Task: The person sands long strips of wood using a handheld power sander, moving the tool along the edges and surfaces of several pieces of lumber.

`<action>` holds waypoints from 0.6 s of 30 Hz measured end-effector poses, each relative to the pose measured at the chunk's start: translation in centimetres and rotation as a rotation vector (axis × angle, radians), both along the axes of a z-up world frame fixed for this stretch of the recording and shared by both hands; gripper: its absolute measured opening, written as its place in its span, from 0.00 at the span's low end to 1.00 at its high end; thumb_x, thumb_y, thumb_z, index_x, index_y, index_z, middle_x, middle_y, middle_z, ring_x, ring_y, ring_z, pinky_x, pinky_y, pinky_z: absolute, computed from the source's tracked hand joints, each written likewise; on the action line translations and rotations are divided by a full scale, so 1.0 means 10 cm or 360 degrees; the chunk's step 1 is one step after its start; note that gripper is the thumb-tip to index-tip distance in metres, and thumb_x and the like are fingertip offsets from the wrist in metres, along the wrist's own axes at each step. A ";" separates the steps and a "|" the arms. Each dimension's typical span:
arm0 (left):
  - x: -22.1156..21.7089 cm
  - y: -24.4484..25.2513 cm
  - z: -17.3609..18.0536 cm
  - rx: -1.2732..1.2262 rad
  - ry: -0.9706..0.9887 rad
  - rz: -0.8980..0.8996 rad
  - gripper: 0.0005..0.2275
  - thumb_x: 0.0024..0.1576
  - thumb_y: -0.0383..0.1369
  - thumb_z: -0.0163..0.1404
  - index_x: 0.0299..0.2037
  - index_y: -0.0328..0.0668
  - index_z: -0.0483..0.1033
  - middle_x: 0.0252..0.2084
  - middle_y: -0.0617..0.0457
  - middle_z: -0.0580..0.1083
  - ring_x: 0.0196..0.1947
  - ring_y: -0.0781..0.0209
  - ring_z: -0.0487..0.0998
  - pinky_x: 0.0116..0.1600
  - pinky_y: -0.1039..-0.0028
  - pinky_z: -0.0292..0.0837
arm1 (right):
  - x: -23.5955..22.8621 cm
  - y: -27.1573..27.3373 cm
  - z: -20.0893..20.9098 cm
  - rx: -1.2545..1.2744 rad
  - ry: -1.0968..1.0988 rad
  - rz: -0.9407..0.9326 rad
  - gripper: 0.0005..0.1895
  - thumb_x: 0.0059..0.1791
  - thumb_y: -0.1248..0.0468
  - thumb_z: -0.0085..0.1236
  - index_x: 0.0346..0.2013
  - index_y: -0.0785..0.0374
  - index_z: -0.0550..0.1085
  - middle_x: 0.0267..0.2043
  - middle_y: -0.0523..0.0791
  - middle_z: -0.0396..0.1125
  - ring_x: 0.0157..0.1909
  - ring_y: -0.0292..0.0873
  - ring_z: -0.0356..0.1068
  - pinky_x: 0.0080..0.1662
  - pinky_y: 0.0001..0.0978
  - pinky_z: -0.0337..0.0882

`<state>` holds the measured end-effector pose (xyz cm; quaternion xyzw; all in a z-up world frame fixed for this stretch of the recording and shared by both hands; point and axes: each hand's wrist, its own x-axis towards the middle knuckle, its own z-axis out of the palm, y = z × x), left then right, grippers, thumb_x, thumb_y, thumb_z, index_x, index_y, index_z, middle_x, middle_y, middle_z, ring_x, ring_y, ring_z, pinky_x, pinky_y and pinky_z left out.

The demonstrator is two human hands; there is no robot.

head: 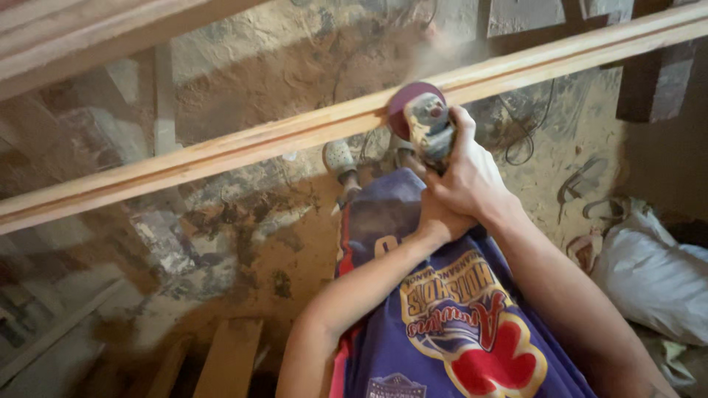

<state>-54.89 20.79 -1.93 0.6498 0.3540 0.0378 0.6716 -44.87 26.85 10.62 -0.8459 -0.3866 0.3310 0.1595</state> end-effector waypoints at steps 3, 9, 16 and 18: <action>0.20 -0.03 0.07 0.0010 0.0005 -0.0036 0.29 0.45 0.44 0.63 0.57 0.45 0.72 0.51 0.46 0.78 0.53 0.51 0.80 0.56 0.61 0.76 | 0.14 -0.12 -0.01 0.0175 -0.0035 0.0088 0.52 0.45 0.59 0.69 0.71 0.67 0.42 0.52 0.70 0.68 0.52 0.73 0.70 0.52 0.57 0.72; 0.51 -0.09 0.20 0.0024 0.0022 -0.0126 0.28 0.44 0.46 0.62 0.55 0.48 0.74 0.49 0.46 0.80 0.51 0.48 0.81 0.54 0.60 0.77 | 0.48 -0.36 -0.02 0.0061 -0.0077 -0.0083 0.54 0.42 0.64 0.66 0.72 0.66 0.41 0.52 0.70 0.67 0.52 0.74 0.70 0.53 0.57 0.71; 0.90 -0.29 0.17 0.0077 -0.0152 -0.0178 0.26 0.44 0.48 0.61 0.53 0.51 0.75 0.48 0.46 0.80 0.50 0.47 0.82 0.53 0.59 0.77 | 0.87 -0.66 -0.06 0.0120 -0.0212 -0.0157 0.54 0.42 0.65 0.65 0.72 0.67 0.39 0.54 0.72 0.66 0.53 0.75 0.69 0.55 0.56 0.71; 1.04 -0.34 0.13 0.0085 -0.0192 -0.0241 0.26 0.44 0.47 0.61 0.53 0.50 0.76 0.49 0.46 0.80 0.50 0.47 0.81 0.54 0.59 0.77 | 0.99 -0.74 -0.07 0.0150 -0.0251 -0.0191 0.53 0.43 0.66 0.64 0.72 0.67 0.39 0.55 0.72 0.66 0.53 0.75 0.69 0.55 0.56 0.71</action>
